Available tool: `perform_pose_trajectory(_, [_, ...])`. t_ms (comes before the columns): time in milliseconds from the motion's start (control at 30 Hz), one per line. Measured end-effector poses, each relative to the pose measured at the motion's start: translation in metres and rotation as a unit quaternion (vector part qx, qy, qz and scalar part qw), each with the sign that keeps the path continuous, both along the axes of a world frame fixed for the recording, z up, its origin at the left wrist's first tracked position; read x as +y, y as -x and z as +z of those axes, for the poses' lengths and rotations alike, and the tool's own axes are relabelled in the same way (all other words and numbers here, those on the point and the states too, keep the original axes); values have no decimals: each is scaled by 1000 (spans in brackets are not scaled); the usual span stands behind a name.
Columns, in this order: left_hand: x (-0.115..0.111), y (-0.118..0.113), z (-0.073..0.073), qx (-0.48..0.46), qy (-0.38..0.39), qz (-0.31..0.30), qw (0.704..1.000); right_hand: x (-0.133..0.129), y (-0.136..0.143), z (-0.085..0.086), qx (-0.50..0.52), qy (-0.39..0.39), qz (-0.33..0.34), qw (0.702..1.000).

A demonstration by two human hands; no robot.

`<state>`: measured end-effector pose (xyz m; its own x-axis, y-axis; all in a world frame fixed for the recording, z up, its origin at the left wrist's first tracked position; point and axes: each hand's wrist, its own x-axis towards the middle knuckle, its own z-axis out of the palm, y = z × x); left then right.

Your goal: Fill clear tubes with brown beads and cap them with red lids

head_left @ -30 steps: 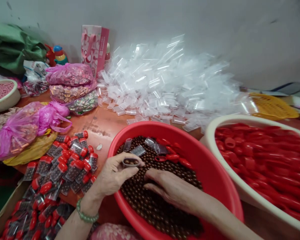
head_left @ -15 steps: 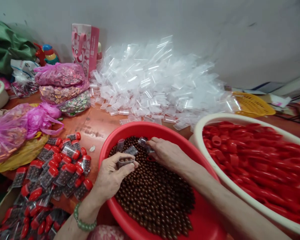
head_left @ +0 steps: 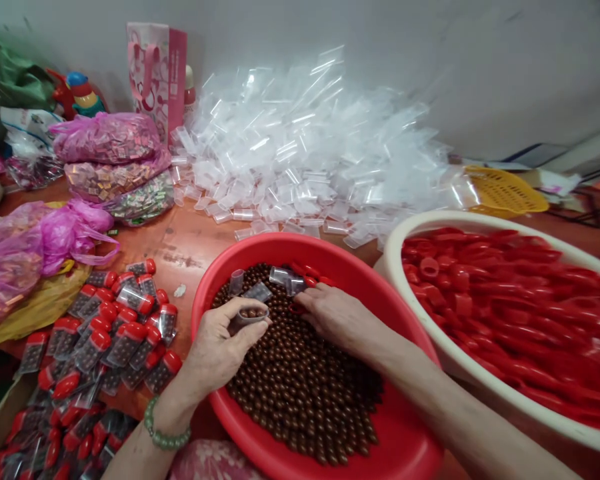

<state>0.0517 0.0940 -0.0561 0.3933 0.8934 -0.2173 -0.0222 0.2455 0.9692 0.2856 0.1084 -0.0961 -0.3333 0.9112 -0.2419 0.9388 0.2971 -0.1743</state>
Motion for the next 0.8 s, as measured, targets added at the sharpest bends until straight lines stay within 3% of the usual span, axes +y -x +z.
perform_pose_trajectory(133, [0,-1,-1,8,9,18,1000,1,1,0,47,24,-8,999])
perform_pose_trajectory(200, [-1,-1,1,10,13,35,999,0,1,10,86,29,-9,996])
perform_pose_trajectory(267, [-1,-2,3,14,18,44,999,-2,3,23,191,40,-31,980])
perform_pose_trajectory(300, [-1,-3,4,18,19,47,999,-3,6,30,274,52,-57,959])
perform_pose_trajectory(367, [-2,-4,4,24,17,52,998,-6,13,40,443,86,-124,884])
perform_pose_trajectory(433, [-2,-5,3,16,13,65,998,-8,20,46,535,114,-187,816])
perform_pose_trajectory(500, [-2,-6,1,-3,13,77,997,-9,26,47,582,120,-234,769])
perform_pose_trajectory(567, [-2,-6,1,-19,24,84,996,-10,29,45,609,112,-245,746])
perform_pose_trajectory(800, [-3,-8,6,-70,92,110,987,-7,34,34,642,104,-237,722])
